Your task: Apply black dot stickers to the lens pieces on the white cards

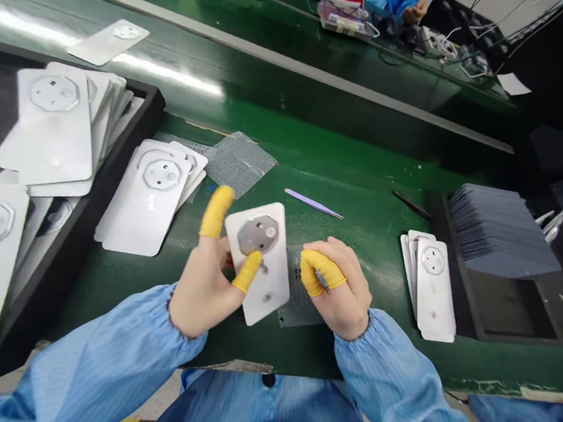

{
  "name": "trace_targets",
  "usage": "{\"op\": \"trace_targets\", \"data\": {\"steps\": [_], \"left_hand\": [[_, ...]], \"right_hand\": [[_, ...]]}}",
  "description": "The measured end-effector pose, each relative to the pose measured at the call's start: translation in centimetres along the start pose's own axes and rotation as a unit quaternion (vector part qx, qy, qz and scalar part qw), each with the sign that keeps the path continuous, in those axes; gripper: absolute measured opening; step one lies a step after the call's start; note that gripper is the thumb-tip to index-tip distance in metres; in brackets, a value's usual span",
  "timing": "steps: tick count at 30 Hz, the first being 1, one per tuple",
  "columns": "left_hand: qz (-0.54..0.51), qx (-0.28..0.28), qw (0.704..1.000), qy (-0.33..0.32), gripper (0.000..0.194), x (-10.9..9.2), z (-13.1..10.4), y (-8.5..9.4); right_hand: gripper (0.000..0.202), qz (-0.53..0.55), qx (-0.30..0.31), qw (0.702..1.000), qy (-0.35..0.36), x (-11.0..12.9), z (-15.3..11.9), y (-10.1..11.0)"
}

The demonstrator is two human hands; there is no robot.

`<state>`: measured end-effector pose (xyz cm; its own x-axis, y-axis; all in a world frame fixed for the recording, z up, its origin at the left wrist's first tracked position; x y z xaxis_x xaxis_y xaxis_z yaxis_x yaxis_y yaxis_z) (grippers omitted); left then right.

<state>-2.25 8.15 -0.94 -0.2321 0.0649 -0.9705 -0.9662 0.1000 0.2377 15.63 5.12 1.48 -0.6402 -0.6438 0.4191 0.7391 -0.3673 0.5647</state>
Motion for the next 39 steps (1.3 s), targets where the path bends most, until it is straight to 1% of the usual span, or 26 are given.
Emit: {"op": "trace_targets", "data": {"steps": [1, 3, 4, 5, 6, 8, 11, 16, 20, 23, 26, 29, 32, 34, 36, 39], "left_hand": [[-0.018, 0.014, 1.0, 0.003, 0.072, -0.3, -0.4, -0.7], [-0.039, 0.05, 0.998, 0.006, 0.044, -0.8, -1.1, -1.9], [-0.042, 0.063, 0.997, 0.006, 0.033, -0.9, -1.3, -2.3], [-0.047, 0.068, 0.997, 0.006, 0.028, -0.9, -1.4, -2.4], [-0.056, 0.067, 0.996, 0.007, 0.027, -0.9, -1.4, -2.4], [-0.072, 0.059, 0.996, 0.008, 0.03, -0.7, -1.4, -2.1], [-0.067, 0.049, 0.996, -0.011, 0.034, -0.7, -1.4, -1.8], [-0.017, 0.039, 0.998, -0.045, 0.03, -1.2, -1.4, -1.8], [0.045, 0.053, 0.996, -0.054, 0.024, -1.3, -1.2, -2.1], [0.072, 0.062, 0.994, -0.056, 0.025, -1.3, -1.2, -2.3], [0.051, 0.061, 0.996, -0.044, 0.026, -1.1, -1.2, -2.2], [0.023, 0.058, 0.998, -0.027, 0.031, -0.9, -1.2, -2.0], [0.028, 0.061, 0.997, -0.022, 0.035, -1.0, -1.2, -1.9], [0.039, 0.066, 0.997, -0.017, 0.031, -1.0, -1.1, -2.0], [0.035, 0.069, 0.997, -0.001, 0.025, -1.0, -0.9, -2.1], [-0.015, 0.07, 0.997, 0.043, 0.022, -0.7, -0.8, -2.2]], "right_hand": [[0.034, -0.005, 0.007, 1.0, 0.018, 0.7, 0.4, 0.0], [0.029, -0.018, 0.04, 0.997, 0.066, 1.9, 0.8, -0.4], [0.028, -0.031, 0.057, 0.994, 0.089, 2.3, 0.8, -0.6], [0.026, -0.047, 0.07, 0.991, 0.107, 2.6, 0.8, -0.8], [0.025, -0.063, 0.08, 0.988, 0.115, 2.7, 0.6, -1.0], [0.022, -0.088, 0.098, 0.985, 0.11, 2.7, 0.3, -1.1], [0.024, -0.09, 0.107, 0.985, 0.097, 2.6, -0.1, -1.1], [0.029, -0.072, 0.109, 0.988, 0.077, 2.6, -0.1, -1.1], [0.027, -0.06, 0.111, 0.989, 0.083, 2.6, 0.0, -1.1], [0.026, -0.028, 0.126, 0.989, 0.077, 2.4, 0.0, -1.1], [0.028, -0.012, 0.138, 0.988, 0.064, 2.3, 0.0, -1.3], [0.034, -0.059, 0.165, 0.983, 0.05, 2.4, -0.4, -2.0], [0.039, -0.079, 0.186, 0.979, 0.039, 2.5, -1.0, -2.5], [0.042, -0.056, 0.19, 0.98, 0.034, 2.5, -1.1, -2.6], [0.045, -0.009, 0.188, 0.982, 0.031, 2.2, -1.1, -2.5], [0.049, 0.056, 0.178, 0.982, 0.024, 1.7, -0.8, -2.3]]}}
Point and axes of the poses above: each hand's wrist, its own z-axis towards the middle knuckle, its own y-axis out of the back of the hand, x = y × z, the point moved 6 cm from there along z, towards the middle knuckle, and after that the axes turned 4 degrees about -x, right-handed, at the moved point
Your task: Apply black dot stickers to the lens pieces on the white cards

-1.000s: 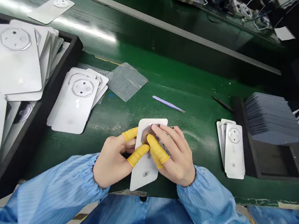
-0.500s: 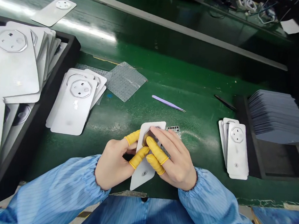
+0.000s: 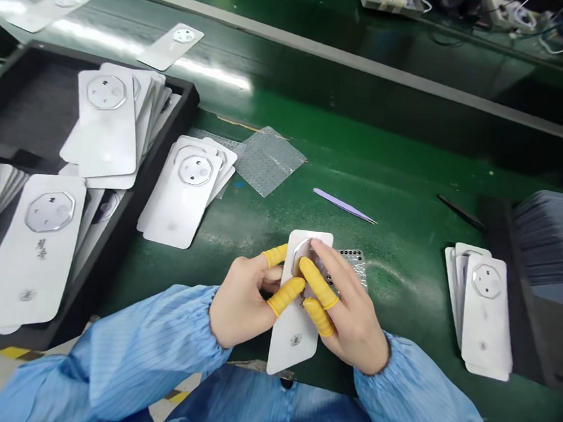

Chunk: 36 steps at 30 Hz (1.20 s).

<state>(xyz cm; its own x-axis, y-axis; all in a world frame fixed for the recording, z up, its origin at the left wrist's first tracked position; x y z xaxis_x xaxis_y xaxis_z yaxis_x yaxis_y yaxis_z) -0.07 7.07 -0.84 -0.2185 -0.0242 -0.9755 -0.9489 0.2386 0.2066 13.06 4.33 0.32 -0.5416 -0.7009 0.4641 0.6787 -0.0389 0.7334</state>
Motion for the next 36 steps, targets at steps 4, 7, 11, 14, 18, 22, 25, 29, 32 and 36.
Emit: {"op": "trace_targets", "data": {"steps": [4, 7, 11, 14, 18, 22, 25, 29, 32, 36], "left_hand": [[-0.098, 0.014, 0.994, 0.047, 0.034, 0.4, -0.5, -0.2], [-0.125, 0.024, 0.99, 0.064, 0.037, 0.6, -0.8, -0.3], [-0.115, 0.018, 0.99, 0.073, 0.037, 0.7, -0.9, -0.2], [-0.117, 0.024, 0.99, 0.073, 0.037, 0.5, -0.9, -0.3], [-0.062, 0.018, 0.997, 0.033, 0.021, -0.1, -0.8, -0.1], [-0.001, 0.002, 1.0, -0.03, 0.003, -0.8, -0.6, 0.2], [-0.013, 0.009, 1.0, -0.022, 0.005, -0.5, -0.5, 0.1], [-0.128, 0.026, 0.99, 0.049, 0.018, 0.4, -0.5, -0.3], [-0.226, 0.036, 0.969, 0.096, 0.026, 0.5, -0.7, -0.6], [-0.313, 0.071, 0.94, 0.118, 0.022, 0.4, -0.8, -1.3]], "right_hand": [[0.05, 0.036, -0.029, 0.999, 0.011, 0.0, 0.1, 0.6], [0.05, 0.048, -0.041, 0.998, 0.014, 0.2, 0.0, 0.9], [0.05, 0.046, -0.045, 0.998, 0.009, 0.2, 0.0, 0.9], [0.049, 0.039, -0.051, 0.998, 0.012, 0.3, 0.0, 1.0], [0.043, 0.001, -0.018, 1.0, 0.014, 0.7, 0.1, 0.9], [0.044, -0.002, 0.011, 1.0, 0.009, 1.0, 0.1, 0.5], [0.047, 0.047, 0.009, 0.999, -0.018, 0.2, -0.1, 0.4], [0.045, 0.143, -0.034, 0.988, -0.039, -0.8, -0.4, 0.8], [0.048, 0.18, -0.139, 0.968, -0.108, -1.5, -0.7, 1.9], [0.054, 0.274, -0.237, 0.892, -0.272, -2.5, -1.5, 1.6]]}}
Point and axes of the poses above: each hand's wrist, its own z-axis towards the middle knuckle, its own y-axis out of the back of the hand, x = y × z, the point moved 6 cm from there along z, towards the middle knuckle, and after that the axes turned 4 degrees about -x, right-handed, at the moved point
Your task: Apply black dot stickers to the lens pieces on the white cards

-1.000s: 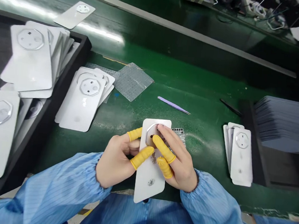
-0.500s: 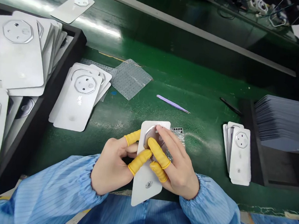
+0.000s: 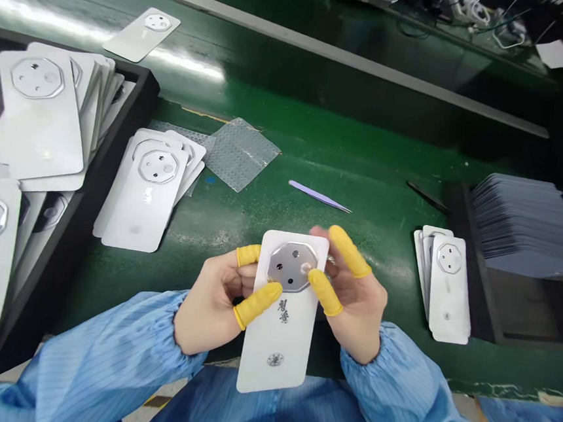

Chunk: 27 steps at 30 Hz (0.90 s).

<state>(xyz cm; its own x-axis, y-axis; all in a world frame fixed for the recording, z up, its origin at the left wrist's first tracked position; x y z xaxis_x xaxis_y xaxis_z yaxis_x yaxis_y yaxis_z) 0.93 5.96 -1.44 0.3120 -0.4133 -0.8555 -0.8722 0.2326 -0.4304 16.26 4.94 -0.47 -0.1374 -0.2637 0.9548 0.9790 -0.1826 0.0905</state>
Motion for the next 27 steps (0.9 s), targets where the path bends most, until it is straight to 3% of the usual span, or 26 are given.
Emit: {"op": "trace_targets", "data": {"steps": [3, 7, 19, 27], "left_hand": [[0.001, -0.007, 1.0, -0.024, 0.015, -0.04, 0.18, 0.1], [0.036, -0.027, 0.998, -0.052, 0.011, -0.2, 0.26, 0.36], [-0.011, -0.045, 0.999, 0.009, 0.009, 0.41, 0.97, 0.41], [-0.016, -0.058, 0.998, -0.028, 0.017, 0.0, 0.63, 0.53]], "right_hand": [[0.048, 0.062, 0.004, 0.997, -0.055, -0.56, -0.37, -0.73], [0.047, 0.08, -0.012, 0.995, -0.058, -0.62, -0.53, -0.67], [0.043, 0.082, -0.026, 0.993, -0.079, -1.11, -0.76, -0.72], [0.048, 0.119, -0.028, 0.99, -0.07, -1.07, -1.01, -1.01]]}}
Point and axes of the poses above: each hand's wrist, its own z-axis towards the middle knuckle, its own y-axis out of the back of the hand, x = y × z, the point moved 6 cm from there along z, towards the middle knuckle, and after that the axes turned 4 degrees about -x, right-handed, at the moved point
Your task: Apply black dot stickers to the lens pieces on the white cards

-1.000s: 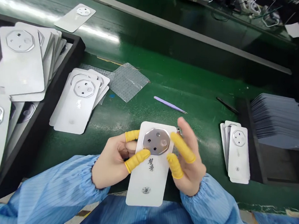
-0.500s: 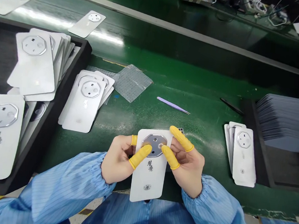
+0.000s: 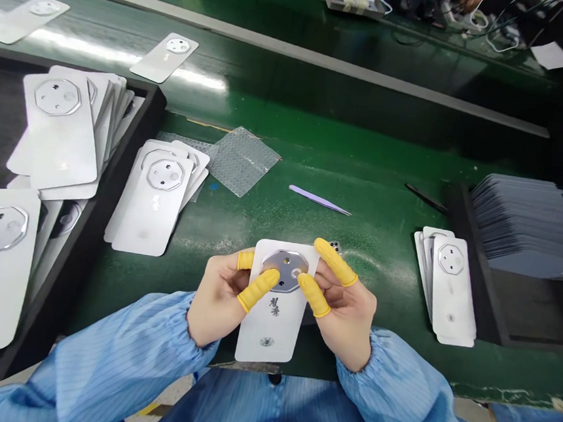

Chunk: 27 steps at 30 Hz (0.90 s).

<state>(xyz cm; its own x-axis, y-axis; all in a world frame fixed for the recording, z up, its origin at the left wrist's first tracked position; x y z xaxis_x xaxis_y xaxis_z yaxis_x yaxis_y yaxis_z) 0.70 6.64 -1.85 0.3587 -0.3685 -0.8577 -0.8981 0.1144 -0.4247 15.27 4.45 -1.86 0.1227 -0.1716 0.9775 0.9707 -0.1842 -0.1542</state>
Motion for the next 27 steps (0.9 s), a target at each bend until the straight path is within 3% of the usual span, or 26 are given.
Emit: {"op": "trace_targets", "data": {"steps": [8, 12, 14, 16, 18, 21, 23, 27], "left_hand": [[0.024, -0.027, 0.999, 0.02, 0.016, 0.5, 0.3, 0.4], [0.091, 0.003, 0.991, 0.096, 0.028, 0.8, 1.9, 2.0], [0.155, 0.026, 0.983, 0.097, 0.034, 0.4, 3.0, 3.3], [0.238, 0.023, 0.97, 0.052, 0.041, -0.2, 3.8, 4.6], [0.359, -0.012, 0.933, -0.023, 0.049, -1.0, 4.0, 5.6], [0.552, -0.085, 0.806, -0.196, 0.048, -2.2, 2.4, 5.7], [0.618, -0.076, 0.723, -0.298, 0.037, -2.1, 0.8, 4.8], [0.666, -0.01, 0.628, -0.403, 0.02, -0.3, -1.2, 3.9]], "right_hand": [[0.047, 0.015, -0.001, 0.999, -0.05, -1.3, -0.5, -0.4], [0.044, -0.1, 0.061, 0.992, -0.04, -1.1, 0.4, 0.1], [0.041, -0.249, 0.106, 0.963, 0.018, -0.4, 2.1, 0.6], [0.038, -0.409, 0.132, 0.898, 0.095, 0.1, 4.6, 1.1], [0.037, -0.524, 0.143, 0.826, 0.154, -0.2, 7.5, 1.4], [0.033, -0.603, 0.169, 0.758, 0.182, -2.1, 11.4, 1.6], [0.028, -0.607, 0.195, 0.747, 0.188, -3.5, 13.1, 1.8], [0.024, -0.57, 0.238, 0.757, 0.216, -3.8, 14.1, 2.2]]}}
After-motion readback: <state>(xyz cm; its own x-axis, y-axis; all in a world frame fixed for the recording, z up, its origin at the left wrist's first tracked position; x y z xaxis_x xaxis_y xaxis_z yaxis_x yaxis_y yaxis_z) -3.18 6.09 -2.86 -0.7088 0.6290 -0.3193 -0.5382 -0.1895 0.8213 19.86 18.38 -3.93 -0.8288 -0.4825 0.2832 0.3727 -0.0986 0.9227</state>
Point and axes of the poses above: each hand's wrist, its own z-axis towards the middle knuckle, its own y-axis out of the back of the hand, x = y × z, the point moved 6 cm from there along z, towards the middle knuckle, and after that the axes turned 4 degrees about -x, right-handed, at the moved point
